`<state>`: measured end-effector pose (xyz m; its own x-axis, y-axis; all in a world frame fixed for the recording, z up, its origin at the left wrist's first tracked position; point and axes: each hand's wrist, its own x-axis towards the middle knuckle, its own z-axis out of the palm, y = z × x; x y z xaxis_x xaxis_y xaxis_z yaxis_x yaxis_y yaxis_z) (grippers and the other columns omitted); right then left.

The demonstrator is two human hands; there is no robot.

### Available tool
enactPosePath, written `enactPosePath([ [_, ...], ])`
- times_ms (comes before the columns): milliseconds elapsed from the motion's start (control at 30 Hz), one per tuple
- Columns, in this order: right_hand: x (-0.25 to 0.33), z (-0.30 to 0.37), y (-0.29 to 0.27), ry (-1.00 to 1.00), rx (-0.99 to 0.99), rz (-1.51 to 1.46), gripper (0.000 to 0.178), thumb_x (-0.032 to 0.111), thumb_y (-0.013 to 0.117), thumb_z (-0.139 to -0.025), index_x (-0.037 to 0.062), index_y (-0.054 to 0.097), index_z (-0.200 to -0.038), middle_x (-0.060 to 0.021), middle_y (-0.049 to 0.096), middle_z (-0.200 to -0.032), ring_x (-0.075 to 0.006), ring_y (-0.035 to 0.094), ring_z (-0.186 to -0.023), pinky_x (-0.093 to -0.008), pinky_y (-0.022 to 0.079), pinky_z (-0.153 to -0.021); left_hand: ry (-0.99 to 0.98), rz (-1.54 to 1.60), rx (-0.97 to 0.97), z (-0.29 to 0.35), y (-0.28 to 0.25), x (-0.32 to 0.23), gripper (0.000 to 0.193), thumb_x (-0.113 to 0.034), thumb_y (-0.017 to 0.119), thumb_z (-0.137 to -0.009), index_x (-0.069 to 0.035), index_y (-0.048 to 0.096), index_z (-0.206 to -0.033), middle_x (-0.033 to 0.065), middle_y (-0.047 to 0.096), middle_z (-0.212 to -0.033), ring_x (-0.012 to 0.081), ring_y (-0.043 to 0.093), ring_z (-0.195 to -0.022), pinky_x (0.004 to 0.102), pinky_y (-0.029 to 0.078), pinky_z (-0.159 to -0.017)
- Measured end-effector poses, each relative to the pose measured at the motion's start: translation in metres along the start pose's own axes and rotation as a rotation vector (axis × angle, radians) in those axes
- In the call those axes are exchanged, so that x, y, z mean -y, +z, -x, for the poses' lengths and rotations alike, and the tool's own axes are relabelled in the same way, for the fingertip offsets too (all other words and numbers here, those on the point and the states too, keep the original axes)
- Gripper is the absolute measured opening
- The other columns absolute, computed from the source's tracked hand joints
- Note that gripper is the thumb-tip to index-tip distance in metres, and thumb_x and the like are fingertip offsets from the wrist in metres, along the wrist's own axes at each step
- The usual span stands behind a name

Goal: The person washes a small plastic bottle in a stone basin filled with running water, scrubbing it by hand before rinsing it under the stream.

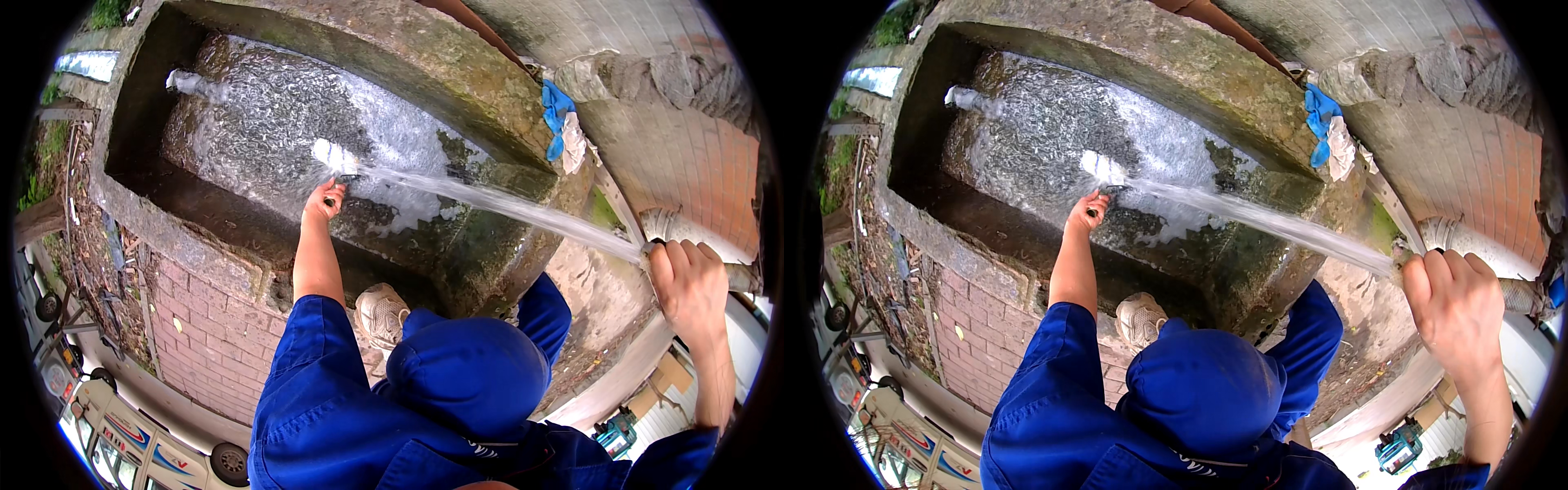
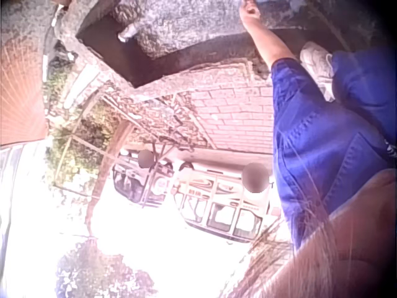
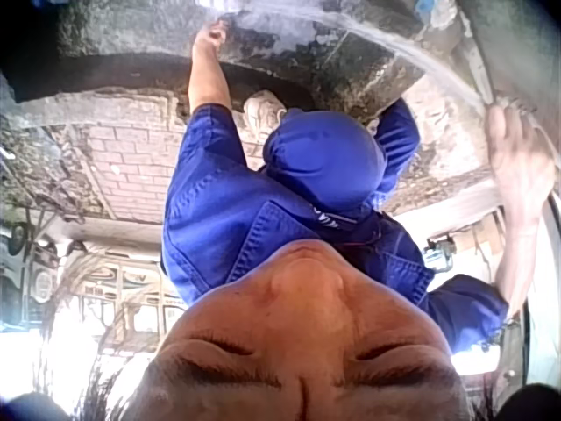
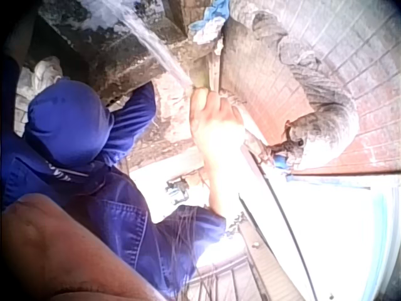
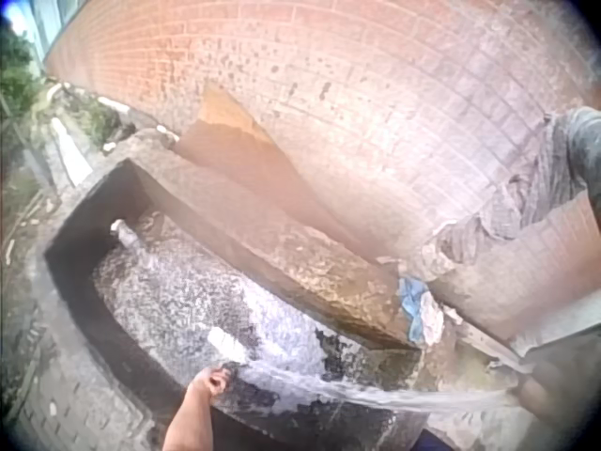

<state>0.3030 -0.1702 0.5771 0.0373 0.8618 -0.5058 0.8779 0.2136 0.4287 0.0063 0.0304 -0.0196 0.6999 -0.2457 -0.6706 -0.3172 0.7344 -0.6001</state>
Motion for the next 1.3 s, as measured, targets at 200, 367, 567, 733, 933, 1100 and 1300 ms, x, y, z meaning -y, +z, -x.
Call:
enactPosePath([
  [200, 0.000, 0.000, 0.001, 0.021, 0.004, 0.005, 0.013, 0.011, 0.052, -0.062, 0.0068, 0.039, -0.064, -0.0045, 0.035, -0.059, -0.0175, 0.044, -0.054, -0.0290, 0.037, -0.048, 0.002, -0.022, -0.054, 0.000, 0.009, 0.009, 0.031, -0.028, 0.040, -0.090, 0.001, 0.039, -0.080, 0.0028, 0.040, -0.062, 0.0056, 0.035, -0.039, 0.0156, 0.034, -0.033],
  [367, 0.000, -0.001, 0.000, 0.029, -0.001, 0.007, 0.013, 0.010, 0.052, -0.063, 0.0067, 0.039, -0.064, -0.0048, 0.035, -0.059, -0.0175, 0.044, -0.053, -0.0290, 0.037, -0.048, 0.040, 0.003, -0.001, 0.004, 0.003, 0.012, 0.030, -0.022, 0.042, -0.089, 0.007, 0.039, -0.095, 0.0057, 0.043, -0.067, 0.0076, 0.038, -0.043, 0.0160, 0.035, -0.033],
  [567, 0.000, -0.001, 0.002, 0.032, -0.004, 0.011, 0.014, 0.010, 0.052, -0.063, 0.0068, 0.039, -0.064, -0.0048, 0.035, -0.059, -0.0176, 0.044, -0.054, -0.0290, 0.037, -0.048, 0.070, 0.010, -0.004, 0.004, 0.000, 0.020, 0.030, -0.026, 0.038, -0.091, 0.003, 0.038, -0.085, 0.0049, 0.042, -0.067, 0.0065, 0.036, -0.042, 0.0157, 0.035, -0.033],
  [733, -0.001, -0.001, 0.001, 0.027, -0.005, -0.001, 0.014, 0.010, 0.052, -0.064, 0.0066, 0.039, -0.065, -0.0048, 0.035, -0.059, -0.0177, 0.044, -0.054, -0.0293, 0.036, -0.048, 0.075, 0.020, 0.017, 0.010, -0.010, 0.017, 0.030, -0.025, 0.041, -0.090, 0.005, 0.039, -0.088, 0.0054, 0.043, -0.067, 0.0066, 0.036, -0.042, 0.0157, 0.035, -0.033],
  [933, 0.000, 0.000, 0.001, 0.018, -0.018, -0.005, 0.013, 0.010, 0.052, -0.063, 0.0067, 0.040, -0.065, -0.0044, 0.035, -0.059, -0.0175, 0.044, -0.053, -0.0290, 0.036, -0.048, 0.041, 0.045, 0.015, 0.015, -0.009, 0.020, 0.028, -0.022, 0.043, -0.089, 0.005, 0.039, -0.088, 0.0062, 0.043, -0.067, 0.0072, 0.037, -0.042, 0.0160, 0.035, -0.034],
  [1100, 0.000, 0.000, 0.001, 0.015, -0.029, -0.009, 0.013, 0.009, 0.052, -0.064, 0.0070, 0.039, -0.064, -0.0042, 0.035, -0.059, -0.0172, 0.044, -0.053, -0.0289, 0.036, -0.047, 0.050, 0.060, 0.020, 0.012, -0.011, 0.014, 0.031, -0.019, 0.044, -0.088, 0.008, 0.039, -0.100, 0.0059, 0.042, -0.067, 0.0080, 0.037, -0.043, 0.0169, 0.036, -0.034],
  [1300, -0.001, 0.001, 0.002, 0.023, -0.027, -0.007, 0.014, 0.009, 0.053, -0.064, 0.0073, 0.039, -0.064, -0.0040, 0.035, -0.058, -0.0171, 0.044, -0.053, -0.0288, 0.036, -0.047, 0.018, 0.061, 0.042, 0.011, -0.009, 0.016, 0.028, -0.023, 0.042, -0.089, 0.005, 0.039, -0.088, 0.0053, 0.043, -0.066, 0.0075, 0.037, -0.043, 0.0163, 0.035, -0.033],
])
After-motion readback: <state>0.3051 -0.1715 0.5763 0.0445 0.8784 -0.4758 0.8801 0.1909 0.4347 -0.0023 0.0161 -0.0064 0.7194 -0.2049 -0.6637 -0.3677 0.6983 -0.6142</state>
